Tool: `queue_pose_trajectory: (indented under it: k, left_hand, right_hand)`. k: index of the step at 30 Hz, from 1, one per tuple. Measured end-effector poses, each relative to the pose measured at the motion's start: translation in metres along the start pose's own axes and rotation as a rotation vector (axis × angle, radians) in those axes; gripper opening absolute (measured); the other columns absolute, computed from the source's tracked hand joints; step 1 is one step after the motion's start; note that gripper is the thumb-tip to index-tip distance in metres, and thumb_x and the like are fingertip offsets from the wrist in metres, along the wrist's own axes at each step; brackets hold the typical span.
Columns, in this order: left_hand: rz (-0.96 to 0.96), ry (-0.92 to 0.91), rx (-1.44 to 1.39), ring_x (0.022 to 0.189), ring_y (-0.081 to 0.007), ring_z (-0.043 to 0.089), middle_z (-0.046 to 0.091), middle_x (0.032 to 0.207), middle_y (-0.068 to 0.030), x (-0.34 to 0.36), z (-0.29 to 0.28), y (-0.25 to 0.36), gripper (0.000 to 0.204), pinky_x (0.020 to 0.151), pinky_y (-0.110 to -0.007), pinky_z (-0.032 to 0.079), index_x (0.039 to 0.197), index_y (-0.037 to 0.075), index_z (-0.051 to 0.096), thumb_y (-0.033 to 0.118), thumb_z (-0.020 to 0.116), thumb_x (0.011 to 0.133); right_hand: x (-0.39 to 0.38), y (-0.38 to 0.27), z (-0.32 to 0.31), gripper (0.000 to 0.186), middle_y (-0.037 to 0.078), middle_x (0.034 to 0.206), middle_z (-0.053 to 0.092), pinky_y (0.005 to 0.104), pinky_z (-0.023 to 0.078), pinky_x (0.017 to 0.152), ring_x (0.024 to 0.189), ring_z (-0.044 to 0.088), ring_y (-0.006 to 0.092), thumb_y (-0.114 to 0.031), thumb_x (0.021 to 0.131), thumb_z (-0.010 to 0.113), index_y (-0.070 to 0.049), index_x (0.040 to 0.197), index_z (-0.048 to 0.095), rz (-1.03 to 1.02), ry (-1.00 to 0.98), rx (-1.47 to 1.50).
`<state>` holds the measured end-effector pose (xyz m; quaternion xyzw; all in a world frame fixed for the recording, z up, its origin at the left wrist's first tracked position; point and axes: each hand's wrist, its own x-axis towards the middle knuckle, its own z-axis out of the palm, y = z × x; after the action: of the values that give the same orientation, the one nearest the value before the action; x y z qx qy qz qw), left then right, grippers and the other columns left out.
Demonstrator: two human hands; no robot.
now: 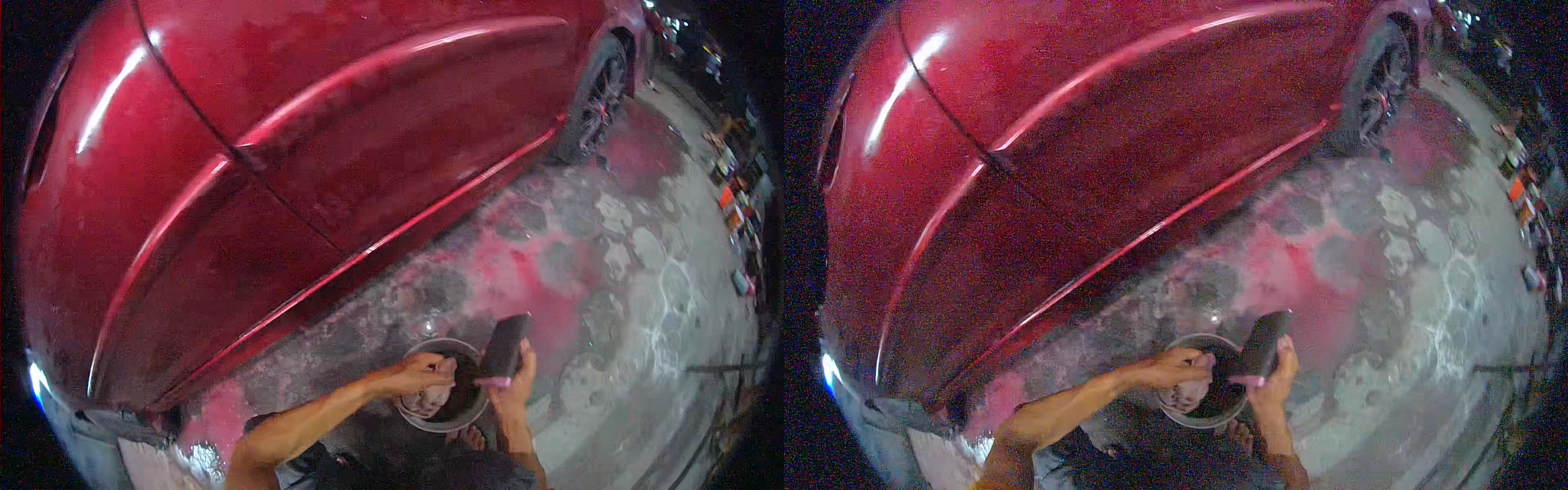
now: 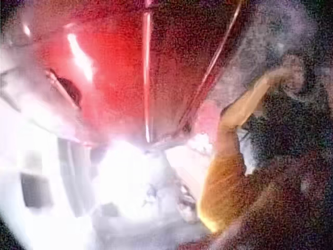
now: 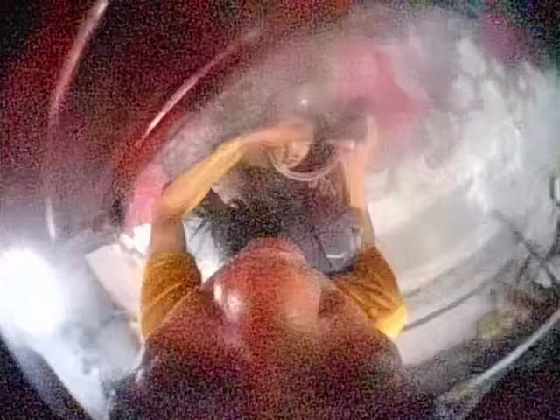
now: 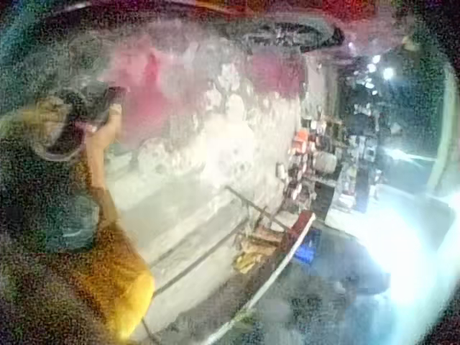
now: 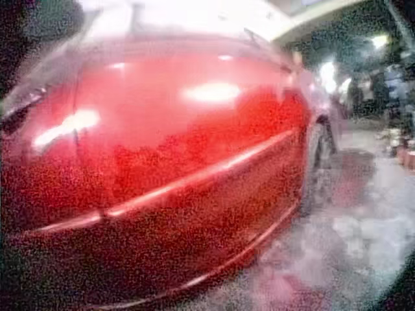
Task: The person sands the bottom panel of a car with a sanding block while wiping it with a cloth, rinses the cloth in a bucket of water, and then sands and wipes the car door panel.
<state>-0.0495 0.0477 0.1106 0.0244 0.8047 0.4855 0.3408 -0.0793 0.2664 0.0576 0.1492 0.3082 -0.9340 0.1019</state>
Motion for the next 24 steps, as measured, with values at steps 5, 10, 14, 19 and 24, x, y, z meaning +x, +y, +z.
queue_pose_trajectory:
  k: [5, 10, 14, 19, 24]
  left_hand:
    - [-0.171, 0.071, -0.548, 0.106, -0.0133, 0.061, 0.068, 0.106, -0.0028, -0.003, 0.001, -0.007, 0.031, 0.089, -0.030, 0.050, 0.118, 0.009, 0.066, 0.034, 0.066, 0.100]
    - [-0.229, -0.004, -0.702, 0.111, -0.0152, 0.061, 0.066, 0.120, -0.0031, -0.006, 0.001, -0.006, 0.052, 0.093, -0.032, 0.051, 0.145, 0.011, 0.051, 0.030, 0.067, 0.099]
    - [-0.163, 0.033, -0.793, 0.113, -0.0161, 0.060, 0.065, 0.126, -0.0038, -0.008, 0.011, -0.011, 0.062, 0.096, -0.035, 0.052, 0.150, 0.014, 0.044, 0.030, 0.070, 0.096]
    - [-0.230, 0.099, -1.014, 0.112, -0.0178, 0.061, 0.064, 0.128, -0.0031, -0.005, 0.017, -0.018, 0.053, 0.094, -0.036, 0.053, 0.141, 0.013, 0.057, 0.028, 0.074, 0.093]
    - [-0.059, 0.178, -0.350, 0.101, -0.0168, 0.064, 0.068, 0.115, -0.0026, -0.003, 0.025, -0.022, 0.036, 0.087, -0.036, 0.053, 0.126, 0.011, 0.065, 0.027, 0.068, 0.094]
  right_hand:
    - [-0.003, -0.004, 0.006, 0.047, 0.015, 0.095, 0.069, 0.0409, 0.058, 0.072, 0.081, 0.069, 0.0281, -0.046, 0.099, 0.054, -0.002, 0.116, 0.061, 0.016, -0.005, 0.080]
    - [-0.006, -0.012, 0.011, 0.046, 0.015, 0.097, 0.070, 0.0435, 0.058, 0.072, 0.079, 0.069, 0.0296, -0.045, 0.098, 0.053, -0.004, 0.116, 0.060, 0.070, -0.056, 0.150]
    - [-0.008, -0.016, 0.013, 0.047, 0.017, 0.095, 0.069, 0.0418, 0.059, 0.069, 0.075, 0.069, 0.0300, -0.043, 0.099, 0.053, -0.001, 0.119, 0.061, 0.098, -0.023, 0.172]
    - [-0.006, -0.013, 0.011, 0.048, 0.018, 0.095, 0.069, 0.0438, 0.059, 0.072, 0.080, 0.069, 0.0313, -0.043, 0.099, 0.053, -0.001, 0.120, 0.061, 0.044, 0.001, 0.210]
    - [-0.003, -0.010, 0.006, 0.048, 0.018, 0.095, 0.070, 0.0440, 0.059, 0.073, 0.083, 0.069, 0.0313, -0.043, 0.099, 0.052, -0.001, 0.120, 0.062, 0.054, 0.029, 0.185]
